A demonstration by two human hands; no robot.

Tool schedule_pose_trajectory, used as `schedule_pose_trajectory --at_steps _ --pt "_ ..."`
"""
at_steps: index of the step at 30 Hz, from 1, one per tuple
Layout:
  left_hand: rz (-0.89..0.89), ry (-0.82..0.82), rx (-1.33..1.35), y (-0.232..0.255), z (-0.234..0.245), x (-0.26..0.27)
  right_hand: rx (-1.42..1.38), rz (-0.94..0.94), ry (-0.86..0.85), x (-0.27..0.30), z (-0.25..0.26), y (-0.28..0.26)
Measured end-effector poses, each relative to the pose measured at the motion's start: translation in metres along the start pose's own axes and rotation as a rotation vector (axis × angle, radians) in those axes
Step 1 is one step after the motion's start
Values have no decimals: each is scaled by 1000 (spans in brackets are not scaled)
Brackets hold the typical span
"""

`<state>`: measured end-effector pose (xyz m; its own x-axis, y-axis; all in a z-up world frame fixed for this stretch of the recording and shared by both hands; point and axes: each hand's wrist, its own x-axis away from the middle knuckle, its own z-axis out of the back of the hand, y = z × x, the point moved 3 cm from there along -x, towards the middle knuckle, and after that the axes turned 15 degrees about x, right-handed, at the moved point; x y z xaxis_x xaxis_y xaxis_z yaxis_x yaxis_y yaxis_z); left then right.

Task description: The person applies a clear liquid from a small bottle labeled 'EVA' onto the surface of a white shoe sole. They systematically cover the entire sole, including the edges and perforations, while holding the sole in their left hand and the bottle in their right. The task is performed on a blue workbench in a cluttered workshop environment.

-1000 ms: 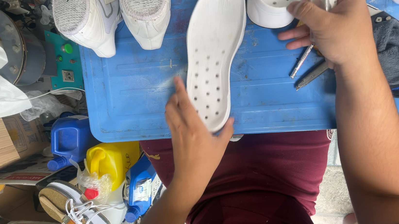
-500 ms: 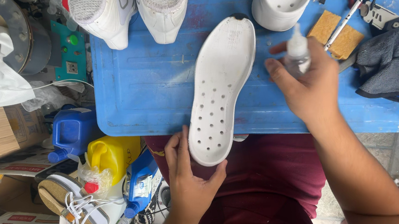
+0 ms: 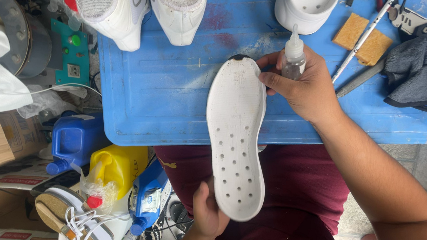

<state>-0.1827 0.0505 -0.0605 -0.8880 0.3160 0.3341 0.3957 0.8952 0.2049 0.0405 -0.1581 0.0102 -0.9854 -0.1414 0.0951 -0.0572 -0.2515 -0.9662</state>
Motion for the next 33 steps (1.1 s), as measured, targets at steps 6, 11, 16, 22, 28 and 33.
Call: schedule_pose_trajectory --at_steps 6,11,16,22,28,33 --pt "308 -307 550 -4 -34 -23 -138 43 -33 5 -3 3" --pt "285 -246 246 22 -70 -42 -122 173 -68 10 -2 -11" --pt "246 -265 53 43 -76 -47 214 368 3 13 -1 -29" --pt "267 -129 -73 65 -79 -49 518 245 -64 11 23 -11" --pt "228 4 -281 75 -80 -50 610 405 -126 16 50 -4" --pt "195 188 -254 77 -90 -54 899 432 -61 19 53 -10"
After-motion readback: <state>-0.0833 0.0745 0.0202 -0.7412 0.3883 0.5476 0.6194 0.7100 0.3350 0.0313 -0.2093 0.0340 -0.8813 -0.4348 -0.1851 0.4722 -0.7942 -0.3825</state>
